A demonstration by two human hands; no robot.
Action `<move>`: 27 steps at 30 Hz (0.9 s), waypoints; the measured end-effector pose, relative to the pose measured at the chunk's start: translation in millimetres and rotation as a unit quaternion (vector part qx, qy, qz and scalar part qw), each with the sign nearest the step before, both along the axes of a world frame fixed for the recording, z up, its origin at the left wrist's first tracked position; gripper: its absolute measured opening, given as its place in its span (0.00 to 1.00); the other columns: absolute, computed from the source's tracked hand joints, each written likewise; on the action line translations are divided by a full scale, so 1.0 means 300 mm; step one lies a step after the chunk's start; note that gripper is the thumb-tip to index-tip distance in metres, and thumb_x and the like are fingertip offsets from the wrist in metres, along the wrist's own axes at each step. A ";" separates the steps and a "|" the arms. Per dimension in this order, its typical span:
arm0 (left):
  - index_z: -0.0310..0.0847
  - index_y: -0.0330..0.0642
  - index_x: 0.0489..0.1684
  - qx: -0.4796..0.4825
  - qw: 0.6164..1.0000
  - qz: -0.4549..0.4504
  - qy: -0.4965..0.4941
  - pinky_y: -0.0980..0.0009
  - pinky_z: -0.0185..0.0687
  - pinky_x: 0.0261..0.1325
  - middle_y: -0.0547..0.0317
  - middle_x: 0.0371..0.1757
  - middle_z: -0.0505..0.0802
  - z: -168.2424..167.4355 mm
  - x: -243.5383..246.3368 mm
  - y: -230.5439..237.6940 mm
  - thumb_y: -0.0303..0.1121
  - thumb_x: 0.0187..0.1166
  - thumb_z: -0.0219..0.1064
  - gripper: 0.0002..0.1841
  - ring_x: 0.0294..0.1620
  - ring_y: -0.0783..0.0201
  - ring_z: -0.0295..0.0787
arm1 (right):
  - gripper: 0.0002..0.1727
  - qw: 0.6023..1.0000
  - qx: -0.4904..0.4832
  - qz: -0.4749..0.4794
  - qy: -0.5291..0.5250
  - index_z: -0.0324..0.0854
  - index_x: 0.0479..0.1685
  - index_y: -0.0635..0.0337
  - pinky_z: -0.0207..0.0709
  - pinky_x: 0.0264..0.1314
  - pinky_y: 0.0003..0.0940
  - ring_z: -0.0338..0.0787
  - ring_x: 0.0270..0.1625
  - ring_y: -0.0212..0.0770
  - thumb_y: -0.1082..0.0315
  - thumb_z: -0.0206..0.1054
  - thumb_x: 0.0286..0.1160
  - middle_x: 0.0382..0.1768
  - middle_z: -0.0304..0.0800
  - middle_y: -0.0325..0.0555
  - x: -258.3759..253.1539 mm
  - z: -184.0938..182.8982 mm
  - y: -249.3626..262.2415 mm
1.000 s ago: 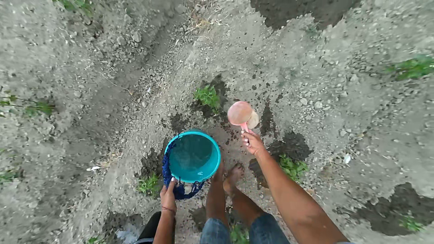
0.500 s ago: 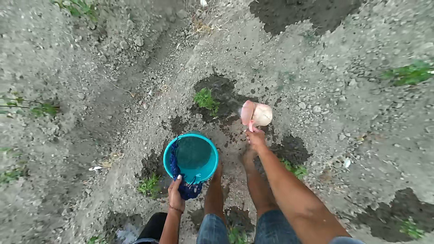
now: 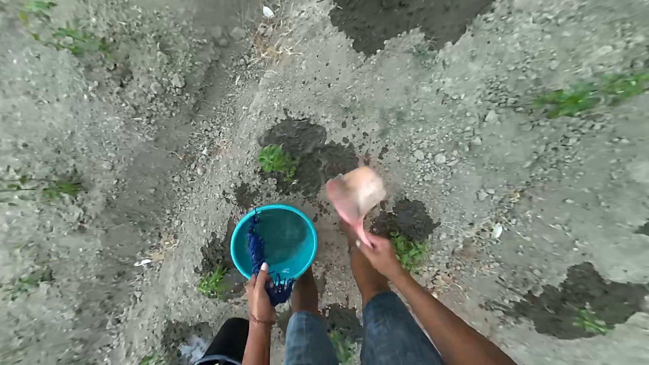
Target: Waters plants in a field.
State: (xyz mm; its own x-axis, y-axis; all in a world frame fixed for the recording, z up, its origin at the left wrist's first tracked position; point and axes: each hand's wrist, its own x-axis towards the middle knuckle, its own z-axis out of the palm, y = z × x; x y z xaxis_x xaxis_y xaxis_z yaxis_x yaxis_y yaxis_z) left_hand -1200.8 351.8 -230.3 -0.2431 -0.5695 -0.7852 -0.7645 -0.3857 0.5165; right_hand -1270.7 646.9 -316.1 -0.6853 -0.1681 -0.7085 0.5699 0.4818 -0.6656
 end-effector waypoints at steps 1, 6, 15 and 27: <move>0.71 0.50 0.18 0.008 1.000 -0.018 0.011 0.78 0.72 0.16 0.72 0.11 0.75 0.037 -0.033 0.044 0.39 0.87 0.50 0.20 0.10 0.75 0.71 | 0.19 0.997 -0.023 0.072 0.021 0.88 0.63 0.67 0.86 0.64 0.51 0.96 0.52 0.50 0.68 0.67 0.77 0.50 0.96 0.59 0.010 0.058 0.053; 0.74 0.50 0.28 0.050 0.986 -0.153 0.040 0.78 0.76 0.19 0.76 0.13 0.78 0.240 -0.236 0.284 0.43 0.81 0.51 0.13 0.12 0.78 0.74 | 0.31 0.892 -0.004 0.452 -0.021 0.63 0.91 0.36 0.80 0.58 0.71 0.89 0.58 0.73 0.69 0.52 0.89 0.64 0.84 0.72 -0.092 0.164 0.146; 0.78 0.43 0.39 0.108 0.914 -0.376 0.109 0.78 0.80 0.26 0.77 0.19 0.80 0.338 -0.669 0.762 0.50 0.74 0.62 0.17 0.18 0.79 0.77 | 0.37 0.954 0.078 0.233 -0.172 0.51 0.94 0.57 0.72 0.73 0.72 0.79 0.75 0.73 0.72 0.56 0.84 0.74 0.77 0.74 -0.451 0.052 0.256; 0.80 0.37 0.40 0.125 0.826 -0.529 0.150 0.76 0.81 0.28 0.70 0.21 0.81 0.089 -1.277 1.339 0.48 0.80 0.55 0.21 0.21 0.76 0.79 | 0.17 0.797 -0.454 -0.349 -0.193 0.75 0.60 0.47 0.54 0.11 0.13 0.61 0.12 0.18 0.72 0.54 0.75 0.21 0.74 0.26 -0.504 -0.129 0.936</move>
